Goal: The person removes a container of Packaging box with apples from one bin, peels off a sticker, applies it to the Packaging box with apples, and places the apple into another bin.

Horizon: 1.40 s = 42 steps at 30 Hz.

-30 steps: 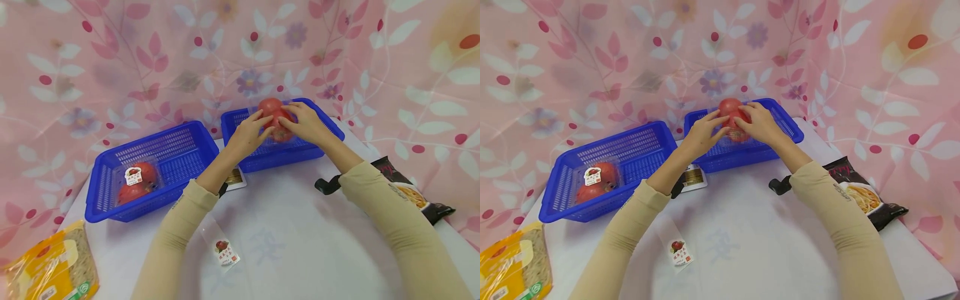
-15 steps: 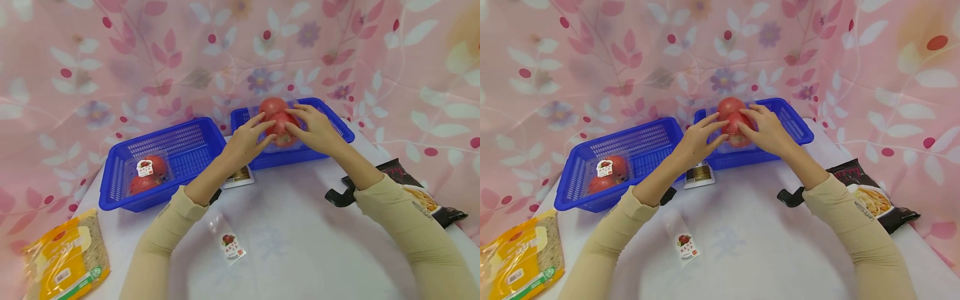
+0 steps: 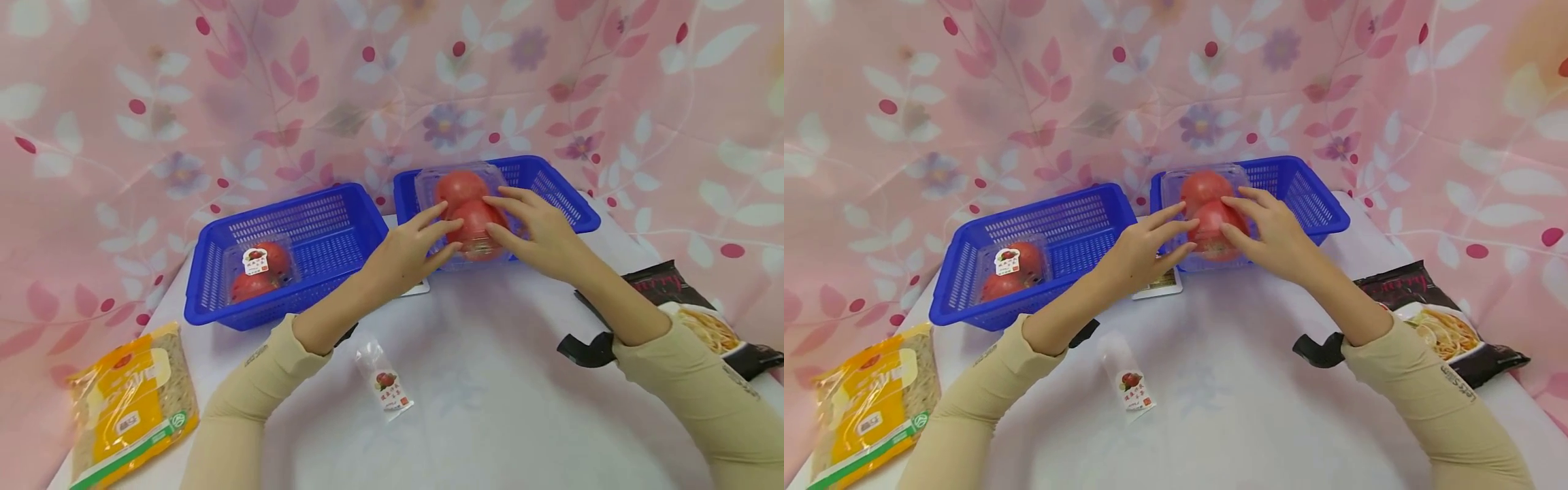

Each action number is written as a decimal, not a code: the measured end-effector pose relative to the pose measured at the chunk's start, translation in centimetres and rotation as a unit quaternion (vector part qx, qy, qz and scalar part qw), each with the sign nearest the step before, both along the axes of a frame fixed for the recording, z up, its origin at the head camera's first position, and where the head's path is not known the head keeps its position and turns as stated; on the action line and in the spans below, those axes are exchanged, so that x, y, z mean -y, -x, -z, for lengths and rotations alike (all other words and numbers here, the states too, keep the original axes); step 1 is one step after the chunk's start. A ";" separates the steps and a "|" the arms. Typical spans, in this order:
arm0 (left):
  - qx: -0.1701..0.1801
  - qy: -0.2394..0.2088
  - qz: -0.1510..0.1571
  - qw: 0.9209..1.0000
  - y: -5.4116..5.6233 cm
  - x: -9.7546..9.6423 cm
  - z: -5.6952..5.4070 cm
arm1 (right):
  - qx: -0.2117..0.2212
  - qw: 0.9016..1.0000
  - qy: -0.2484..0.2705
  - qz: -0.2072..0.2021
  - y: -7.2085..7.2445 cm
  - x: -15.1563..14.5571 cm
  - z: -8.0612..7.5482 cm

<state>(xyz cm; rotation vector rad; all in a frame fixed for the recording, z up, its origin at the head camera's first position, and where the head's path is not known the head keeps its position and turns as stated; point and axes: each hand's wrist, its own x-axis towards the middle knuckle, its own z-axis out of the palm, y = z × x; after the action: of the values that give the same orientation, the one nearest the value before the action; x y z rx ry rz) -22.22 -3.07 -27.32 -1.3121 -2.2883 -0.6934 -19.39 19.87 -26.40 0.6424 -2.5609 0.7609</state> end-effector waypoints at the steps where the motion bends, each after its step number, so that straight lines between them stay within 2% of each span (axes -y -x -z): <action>1: -0.004 0.000 0.006 1.000 -0.3 0.1 0.1 | -0.003 1.000 0.002 -0.003 -0.3 -0.1 0.1; 6: -0.044 -0.020 0.039 0.998 -1.4 0.4 1.0 | -0.022 1.000 0.001 -0.012 -1.8 -0.3 0.4; 10: -0.085 -0.042 0.066 0.993 -2.5 0.3 2.1 | -0.031 0.999 -0.013 -0.017 -3.1 -0.9 0.6; 12: -0.091 -0.041 0.074 0.992 -3.1 0.3 2.6 | -0.036 0.999 -0.021 -0.022 -3.9 -1.2 0.9; 18: -0.095 -0.024 0.080 0.992 -4.8 0.6 3.4 | -0.023 0.999 -0.025 -0.028 -6.4 -1.5 1.7; 22: -0.107 -0.012 0.080 0.991 -5.8 1.2 4.0 | -0.009 0.999 -0.024 -0.023 -7.4 -1.1 2.0; 26: -0.125 -0.002 0.078 0.989 -6.8 1.9 4.9 | 0.019 0.999 -0.023 -0.035 -8.3 -0.7 2.8; 29: -0.114 0.005 0.083 0.990 -7.4 2.4 5.9 | 0.061 0.997 -0.028 -0.037 -8.8 -0.4 3.6; 32: -0.077 0.019 0.090 0.993 -7.9 2.9 6.8 | 0.117 0.992 -0.030 -0.040 -8.9 0.0 4.5; 36: -0.028 0.054 0.091 0.994 -8.3 3.3 7.7 | 0.190 0.980 -0.026 -0.052 -8.7 0.4 5.5; 39: 0.002 0.070 0.086 0.994 -8.5 4.0 8.2 | 0.218 0.973 -0.027 -0.066 -8.2 0.9 6.2; 42: 0.041 0.067 0.062 0.995 -8.8 5.4 8.5 | 0.230 0.968 -0.030 -0.102 -6.8 2.1 6.7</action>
<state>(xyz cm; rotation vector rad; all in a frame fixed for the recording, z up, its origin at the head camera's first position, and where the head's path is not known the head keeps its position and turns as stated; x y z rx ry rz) -13.43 -8.47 -35.82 -1.5249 -2.3697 -0.6543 -12.58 17.72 -33.14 0.8412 -2.9772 1.0011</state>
